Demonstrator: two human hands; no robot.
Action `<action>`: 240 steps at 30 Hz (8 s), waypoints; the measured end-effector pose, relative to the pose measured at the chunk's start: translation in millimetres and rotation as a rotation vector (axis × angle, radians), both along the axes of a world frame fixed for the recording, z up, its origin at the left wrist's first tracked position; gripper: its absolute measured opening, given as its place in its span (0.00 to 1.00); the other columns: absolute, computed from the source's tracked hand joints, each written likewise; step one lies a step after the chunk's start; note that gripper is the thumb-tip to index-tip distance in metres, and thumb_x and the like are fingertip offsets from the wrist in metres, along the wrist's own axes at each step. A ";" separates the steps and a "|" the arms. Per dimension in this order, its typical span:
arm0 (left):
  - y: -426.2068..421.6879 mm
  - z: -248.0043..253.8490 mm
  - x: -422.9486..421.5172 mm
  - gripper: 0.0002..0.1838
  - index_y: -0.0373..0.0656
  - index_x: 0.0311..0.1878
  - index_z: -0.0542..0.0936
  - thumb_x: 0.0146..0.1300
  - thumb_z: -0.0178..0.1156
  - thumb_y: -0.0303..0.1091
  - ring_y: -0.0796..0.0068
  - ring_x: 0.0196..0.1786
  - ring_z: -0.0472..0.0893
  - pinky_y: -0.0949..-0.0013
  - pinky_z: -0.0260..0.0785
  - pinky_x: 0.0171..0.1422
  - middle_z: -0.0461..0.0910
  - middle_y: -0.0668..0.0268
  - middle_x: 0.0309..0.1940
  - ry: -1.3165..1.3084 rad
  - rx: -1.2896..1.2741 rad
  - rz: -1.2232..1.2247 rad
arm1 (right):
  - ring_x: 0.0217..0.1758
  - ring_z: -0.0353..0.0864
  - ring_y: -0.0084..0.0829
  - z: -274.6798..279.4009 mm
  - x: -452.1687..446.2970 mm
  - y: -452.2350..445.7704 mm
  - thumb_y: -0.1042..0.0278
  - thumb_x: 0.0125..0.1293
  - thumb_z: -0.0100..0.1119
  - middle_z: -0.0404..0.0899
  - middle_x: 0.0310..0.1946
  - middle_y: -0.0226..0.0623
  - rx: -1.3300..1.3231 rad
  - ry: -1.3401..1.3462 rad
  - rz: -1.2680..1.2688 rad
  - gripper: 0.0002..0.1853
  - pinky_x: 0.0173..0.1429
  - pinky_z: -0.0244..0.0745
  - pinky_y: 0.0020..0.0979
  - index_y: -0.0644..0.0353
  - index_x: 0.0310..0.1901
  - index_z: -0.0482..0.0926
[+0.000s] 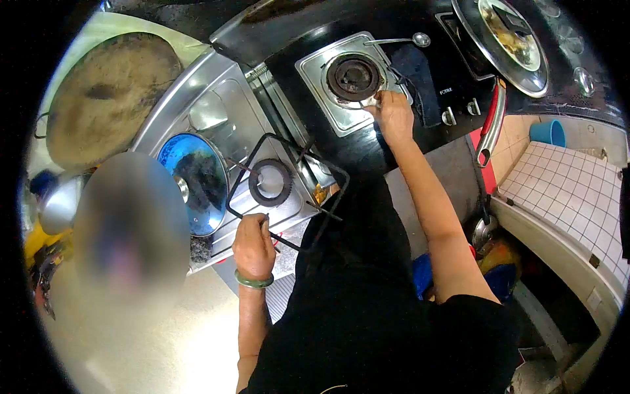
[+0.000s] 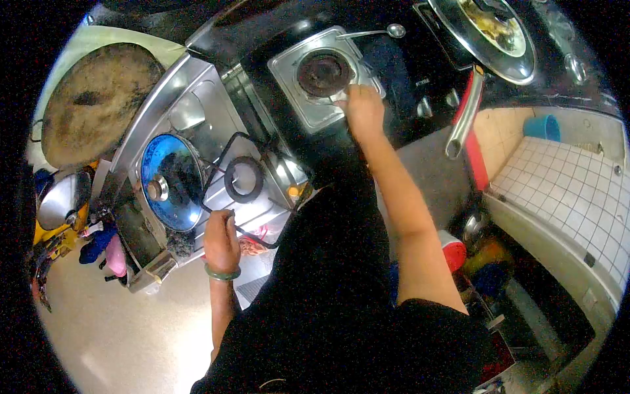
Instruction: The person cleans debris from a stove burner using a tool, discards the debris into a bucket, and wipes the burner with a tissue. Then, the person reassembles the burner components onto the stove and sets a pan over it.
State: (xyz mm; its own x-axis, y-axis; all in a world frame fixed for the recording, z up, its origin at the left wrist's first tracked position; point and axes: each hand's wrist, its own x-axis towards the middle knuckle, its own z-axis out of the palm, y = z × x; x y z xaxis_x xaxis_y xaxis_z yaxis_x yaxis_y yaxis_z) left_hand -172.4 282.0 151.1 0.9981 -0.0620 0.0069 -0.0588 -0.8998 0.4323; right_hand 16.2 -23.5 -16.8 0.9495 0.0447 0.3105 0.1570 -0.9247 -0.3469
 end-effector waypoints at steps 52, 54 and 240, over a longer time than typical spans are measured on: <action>-1.4 -0.7 -11.0 0.04 0.35 0.40 0.75 0.62 0.58 0.23 0.50 0.37 0.78 0.56 0.70 0.41 0.77 0.53 0.33 0.001 0.000 -0.027 | 0.42 0.77 0.36 -14.7 -21.1 18.4 0.69 0.53 0.69 0.79 0.34 0.31 0.085 -0.201 -0.116 0.07 0.48 0.69 0.39 0.53 0.34 0.82; -3.3 2.6 -9.0 0.05 0.35 0.40 0.75 0.62 0.58 0.23 0.50 0.38 0.78 0.56 0.70 0.42 0.77 0.53 0.33 0.005 -0.013 -0.030 | 0.41 0.77 0.37 -14.6 -19.3 14.0 0.69 0.54 0.68 0.78 0.33 0.33 0.068 -0.216 -0.040 0.08 0.46 0.69 0.38 0.54 0.36 0.82; -242.8 -148.5 176.2 0.11 0.37 0.46 0.73 0.68 0.54 0.34 0.45 0.47 0.78 0.50 0.71 0.51 0.78 0.47 0.44 -0.099 -0.308 0.621 | 0.35 0.74 0.24 -6.7 -105.2 -209.1 0.70 0.66 0.64 0.78 0.35 0.27 1.753 1.275 -0.143 0.05 0.36 0.67 0.28 0.55 0.38 0.76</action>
